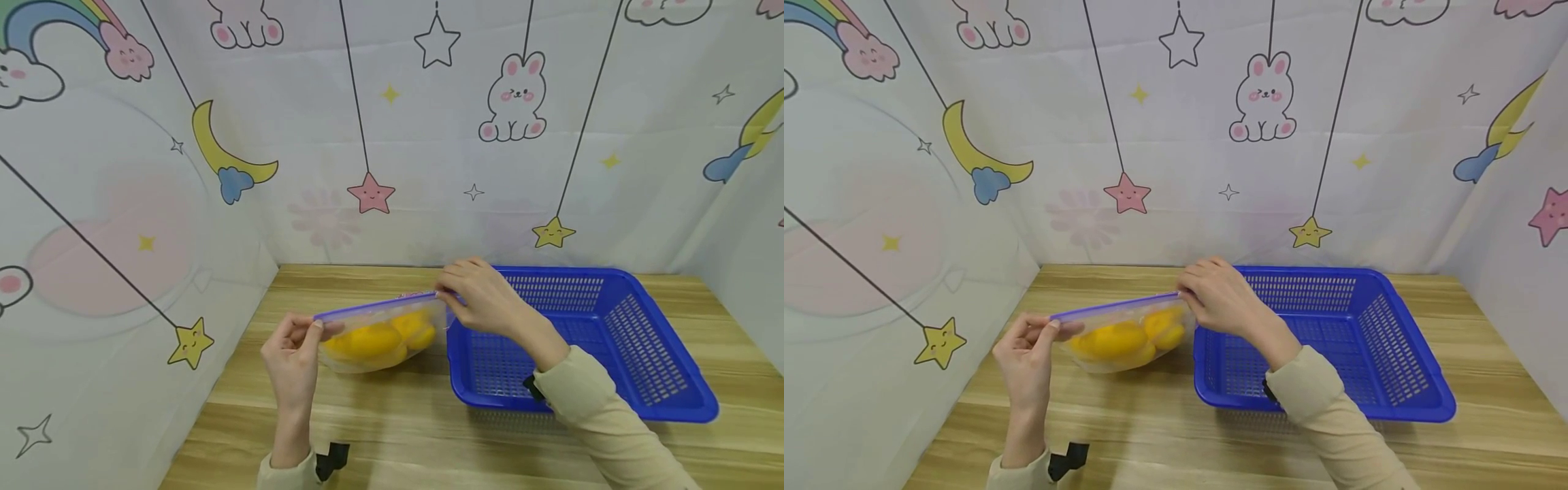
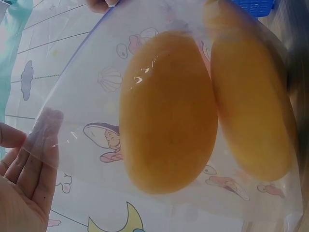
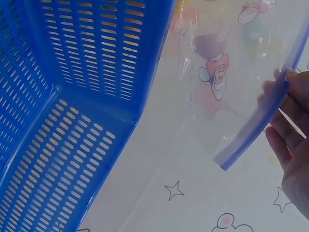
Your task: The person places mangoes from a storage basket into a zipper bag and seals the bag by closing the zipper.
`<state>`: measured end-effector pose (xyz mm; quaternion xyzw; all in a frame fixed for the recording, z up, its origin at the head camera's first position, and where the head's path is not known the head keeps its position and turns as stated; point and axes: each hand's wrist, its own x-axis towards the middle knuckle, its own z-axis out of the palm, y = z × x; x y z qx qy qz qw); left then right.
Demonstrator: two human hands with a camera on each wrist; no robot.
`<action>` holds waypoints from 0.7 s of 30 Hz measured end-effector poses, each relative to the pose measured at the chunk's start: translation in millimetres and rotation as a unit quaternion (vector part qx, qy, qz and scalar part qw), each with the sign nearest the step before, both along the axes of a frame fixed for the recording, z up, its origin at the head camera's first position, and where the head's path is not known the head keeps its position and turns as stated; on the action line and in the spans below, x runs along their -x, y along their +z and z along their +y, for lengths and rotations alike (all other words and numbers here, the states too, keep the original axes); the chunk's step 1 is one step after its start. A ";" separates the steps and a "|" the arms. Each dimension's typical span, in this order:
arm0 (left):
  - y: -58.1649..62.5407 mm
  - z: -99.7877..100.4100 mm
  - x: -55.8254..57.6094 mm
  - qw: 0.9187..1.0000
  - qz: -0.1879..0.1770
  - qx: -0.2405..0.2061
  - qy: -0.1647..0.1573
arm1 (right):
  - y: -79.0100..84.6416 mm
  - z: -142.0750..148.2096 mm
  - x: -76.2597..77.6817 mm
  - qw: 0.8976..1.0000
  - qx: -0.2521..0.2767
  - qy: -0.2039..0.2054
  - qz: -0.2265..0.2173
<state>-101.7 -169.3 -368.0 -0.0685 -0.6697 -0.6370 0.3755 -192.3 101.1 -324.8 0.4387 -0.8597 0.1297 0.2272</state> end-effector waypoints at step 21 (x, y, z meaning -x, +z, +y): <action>-0.1 -0.2 -0.1 1.000 0.000 -0.010 -0.005 | -1.5 10.0 3.5 1.000 0.006 -0.004 -0.009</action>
